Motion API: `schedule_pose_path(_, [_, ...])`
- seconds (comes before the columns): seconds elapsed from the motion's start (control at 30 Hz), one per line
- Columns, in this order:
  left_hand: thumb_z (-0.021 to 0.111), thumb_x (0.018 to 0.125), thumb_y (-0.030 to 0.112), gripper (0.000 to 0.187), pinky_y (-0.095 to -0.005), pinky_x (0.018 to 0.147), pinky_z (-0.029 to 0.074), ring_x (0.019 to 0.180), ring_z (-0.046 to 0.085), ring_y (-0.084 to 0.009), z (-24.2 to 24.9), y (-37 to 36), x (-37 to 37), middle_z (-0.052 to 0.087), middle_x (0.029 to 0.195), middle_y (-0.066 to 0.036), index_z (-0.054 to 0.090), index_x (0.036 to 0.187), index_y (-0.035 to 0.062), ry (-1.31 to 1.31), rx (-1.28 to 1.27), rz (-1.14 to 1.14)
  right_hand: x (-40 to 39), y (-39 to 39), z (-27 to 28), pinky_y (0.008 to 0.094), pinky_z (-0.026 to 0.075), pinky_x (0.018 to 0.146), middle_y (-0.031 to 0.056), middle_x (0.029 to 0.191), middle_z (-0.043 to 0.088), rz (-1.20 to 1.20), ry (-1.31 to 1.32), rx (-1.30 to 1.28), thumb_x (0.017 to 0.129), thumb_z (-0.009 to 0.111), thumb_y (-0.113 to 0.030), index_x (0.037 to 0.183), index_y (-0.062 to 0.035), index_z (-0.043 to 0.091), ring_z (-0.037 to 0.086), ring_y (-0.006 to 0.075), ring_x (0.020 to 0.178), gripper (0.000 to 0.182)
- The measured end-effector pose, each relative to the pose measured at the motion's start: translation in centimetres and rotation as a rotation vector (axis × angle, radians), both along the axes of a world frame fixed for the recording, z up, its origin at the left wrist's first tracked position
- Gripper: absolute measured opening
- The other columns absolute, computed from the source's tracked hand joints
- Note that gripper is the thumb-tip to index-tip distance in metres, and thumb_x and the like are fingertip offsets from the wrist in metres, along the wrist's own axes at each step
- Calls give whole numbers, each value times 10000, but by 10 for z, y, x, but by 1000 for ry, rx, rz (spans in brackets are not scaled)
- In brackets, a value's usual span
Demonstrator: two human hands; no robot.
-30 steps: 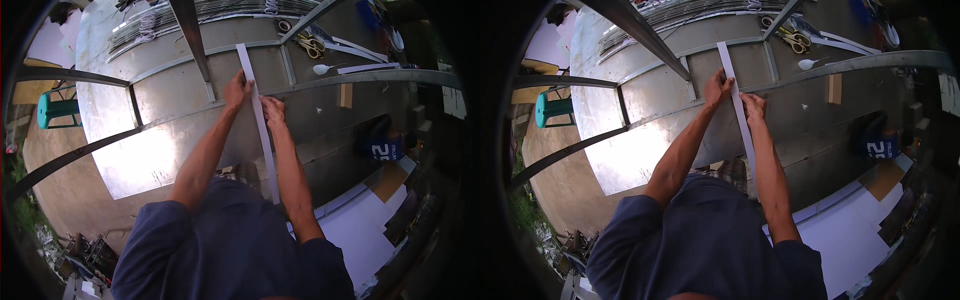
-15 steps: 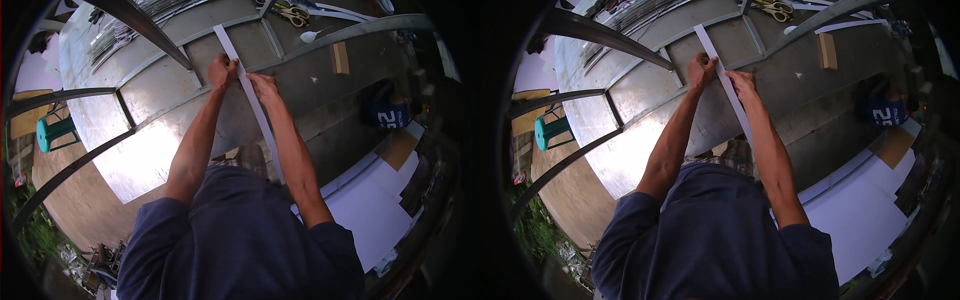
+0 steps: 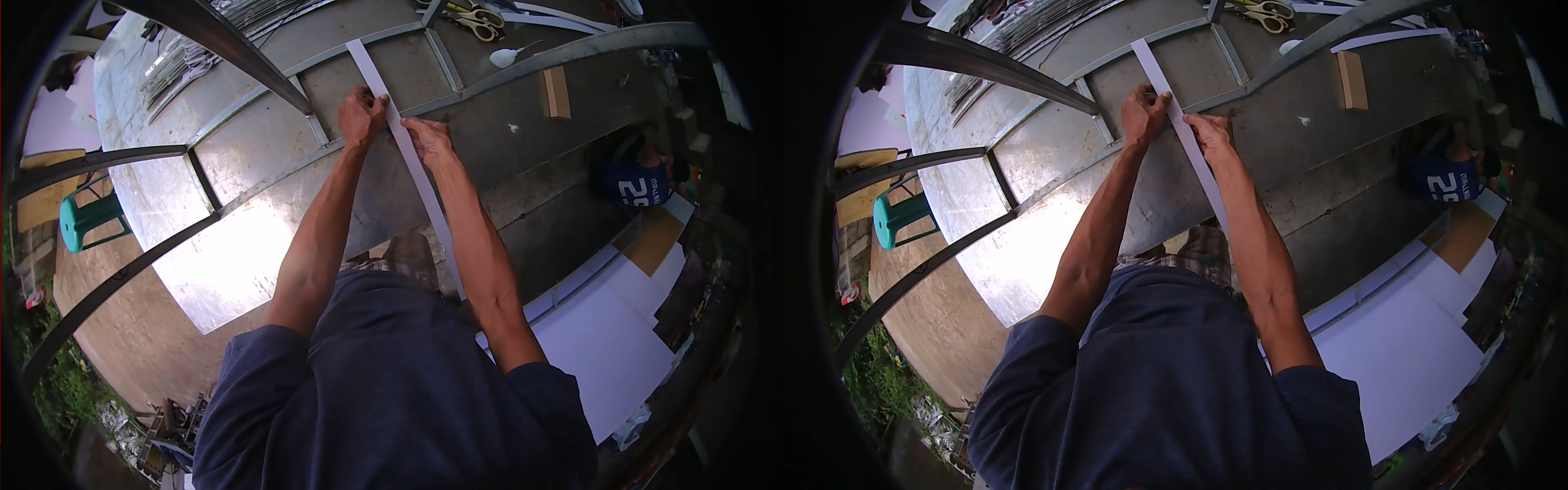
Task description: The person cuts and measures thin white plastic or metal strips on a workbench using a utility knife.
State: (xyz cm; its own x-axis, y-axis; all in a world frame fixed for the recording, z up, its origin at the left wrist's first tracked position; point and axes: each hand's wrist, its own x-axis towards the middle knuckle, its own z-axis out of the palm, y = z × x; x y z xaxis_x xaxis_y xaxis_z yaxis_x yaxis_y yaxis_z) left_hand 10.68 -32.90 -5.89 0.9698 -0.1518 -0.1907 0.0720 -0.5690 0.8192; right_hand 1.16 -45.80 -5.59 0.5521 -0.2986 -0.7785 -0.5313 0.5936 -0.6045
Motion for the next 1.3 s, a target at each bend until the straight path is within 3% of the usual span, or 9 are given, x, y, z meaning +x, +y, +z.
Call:
schedule_pose_path(0.7, [761, 811, 331, 419, -424, 793, 570, 870, 750, -326, 1, 0, -1, 775, 912, -150, 726, 1096, 26, -17, 0, -8, -2, 2, -2, 383, 646, 703, 146, 906, 745, -16, -12, 0, 847, 788, -119, 1014, 55, 726, 744, 285, 751, 249])
schedule_pose_path(0.9, [760, 816, 323, 408, -425, 789, 568, 869, 748, -324, 1, 0, -1, 774, 907, -145, 724, 1099, 32, 0, -9, 3, 6, 4, -5, 403, 636, 665, 151, 884, 738, -68, 28, -12, 841, 775, -85, 947, 57, 718, 733, 289, 757, 186])
schedule_pose_path(1.0, [757, 817, 325, 408, -421, 794, 566, 873, 748, -323, 4, -1, -1, 775, 917, -147, 724, 1106, 39, 8, 3, -7, 5, 4, -20, 414, 621, 719, 164, 937, 739, 15, 15, -89, 883, 739, -147, 993, 50, 701, 743, 298, 823, 229])
schedule_pose_path(1.1, [757, 821, 337, 430, -409, 813, 566, 884, 752, -316, 4, 0, 1, 776, 937, -158, 722, 1117, 28, 0, 24, -24, -6, -4, 22, 419, 598, 789, 173, 1011, 737, 104, 22, 72, 927, 695, -247, 1085, 38, 675, 745, 302, 884, 327])
schedule_pose_path(1.2, [757, 833, 356, 472, -389, 839, 568, 899, 758, -302, 7, 0, -1, 776, 960, -181, 719, 1131, -7, 17, 15, -25, -16, -15, 11, 419, 580, 836, 164, 1051, 735, 120, 12, 160, 959, 658, -341, 1159, 27, 651, 743, 297, 915, 419])
schedule_pose_path(1.3, [760, 829, 362, 478, -390, 832, 566, 892, 757, -303, 8, 1, -1, 774, 956, -190, 719, 1119, -15, 17, 9, -24, -23, -6, 11, 401, 590, 801, 158, 1053, 736, 97, 11, 61, 955, 676, -319, 1166, 12, 660, 746, 285, 894, 393])
